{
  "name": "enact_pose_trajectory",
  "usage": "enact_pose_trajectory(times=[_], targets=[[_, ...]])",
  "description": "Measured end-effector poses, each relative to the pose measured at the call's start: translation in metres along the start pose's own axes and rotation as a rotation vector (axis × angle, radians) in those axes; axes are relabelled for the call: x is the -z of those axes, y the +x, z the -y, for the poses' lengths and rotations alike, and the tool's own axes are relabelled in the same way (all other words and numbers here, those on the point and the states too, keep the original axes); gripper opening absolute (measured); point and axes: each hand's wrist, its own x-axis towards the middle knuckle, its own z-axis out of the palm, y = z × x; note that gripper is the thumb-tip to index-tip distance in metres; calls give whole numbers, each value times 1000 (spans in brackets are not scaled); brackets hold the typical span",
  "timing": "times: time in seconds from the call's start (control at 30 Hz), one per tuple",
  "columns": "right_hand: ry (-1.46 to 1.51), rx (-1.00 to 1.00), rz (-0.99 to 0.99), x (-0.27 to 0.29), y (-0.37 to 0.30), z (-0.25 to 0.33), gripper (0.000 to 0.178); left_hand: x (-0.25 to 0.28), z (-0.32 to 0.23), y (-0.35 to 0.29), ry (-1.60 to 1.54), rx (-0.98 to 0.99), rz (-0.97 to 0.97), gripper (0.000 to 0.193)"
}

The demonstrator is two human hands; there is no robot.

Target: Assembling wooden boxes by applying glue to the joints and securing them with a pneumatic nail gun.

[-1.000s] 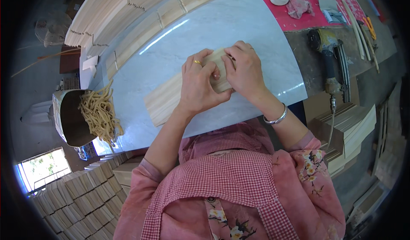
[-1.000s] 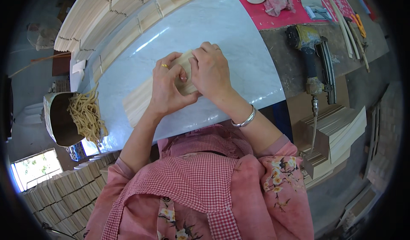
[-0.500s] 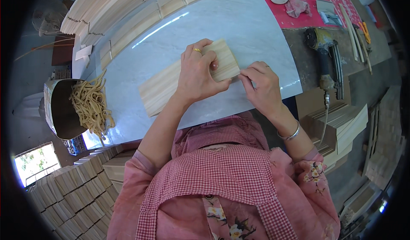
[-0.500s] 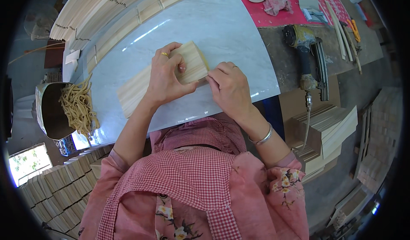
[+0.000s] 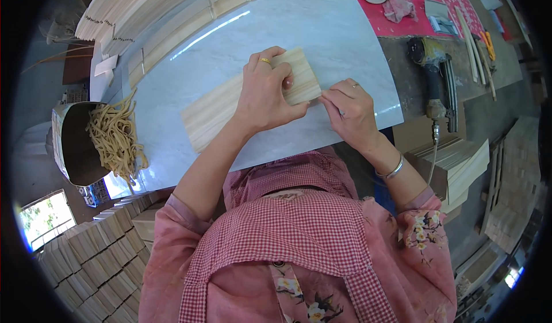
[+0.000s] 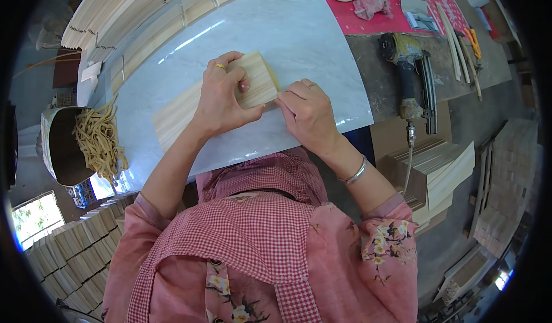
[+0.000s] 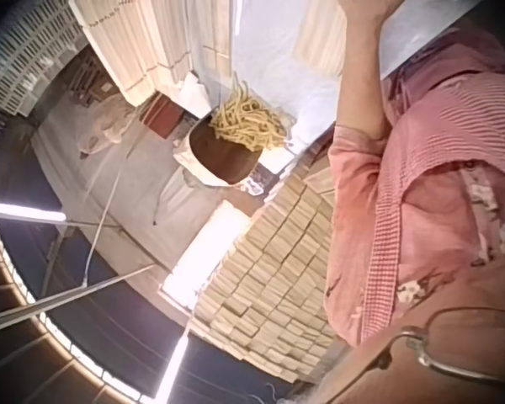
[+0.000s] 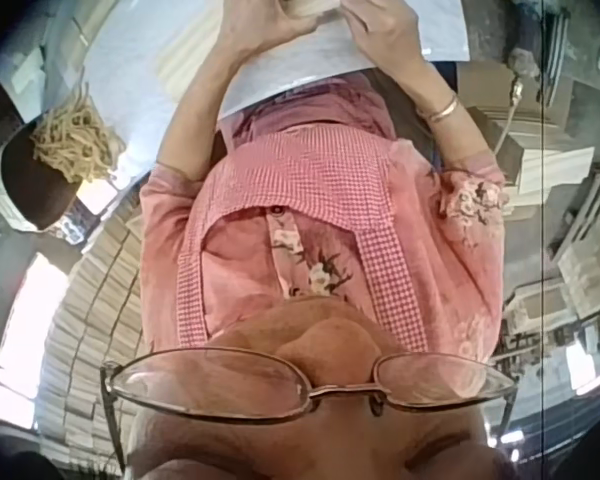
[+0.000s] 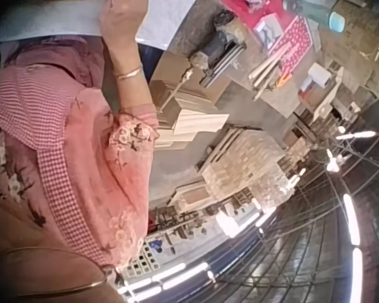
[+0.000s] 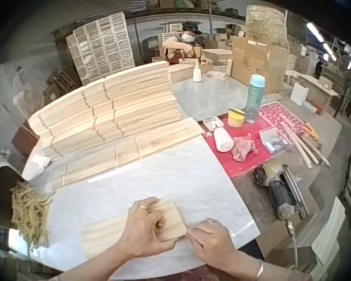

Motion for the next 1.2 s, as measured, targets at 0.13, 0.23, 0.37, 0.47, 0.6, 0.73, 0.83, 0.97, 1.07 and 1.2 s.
enact_pose_trajectory(times=[0.13, 0.23, 0.37, 0.47, 0.6, 0.73, 0.83, 0.97, 1.07, 1.2], targets=[[6, -16, 24, 0, -2, -3, 9, 2, 4, 1, -70, -35, 2, 43], [16, -26, 7, -1, -4, -1, 9, 5, -2, 4, 11, -5, 56, 46], [4, -29, -1, -1, -3, 2, 9, 8, -6, 7, 76, 31, 111, 48], [-44, 12, 19, 1, -1, 2, 9, 7, -6, 8, 45, 50, 105, 47], [-97, 45, 64, 1, -2, -3, 8, 4, -2, 6, 24, 17, 66, 47], [-69, 26, 70, 3, -2, -4, 9, 5, -1, 6, 6, 9, 64, 49], [9, -45, 121, 10, -2, -6, 12, 5, -4, 6, -15, 10, 62, 50], [-336, -162, 55, 54, 6, -34, 44, 4, -8, 1, -2, 121, 57, 51], [-624, -414, -19, 108, 10, -75, 61, -3, -4, -4, 41, 86, -28, 50], [-815, -570, 80, 138, -3, -125, 57, -10, -4, -10, 79, 48, -116, 49]])
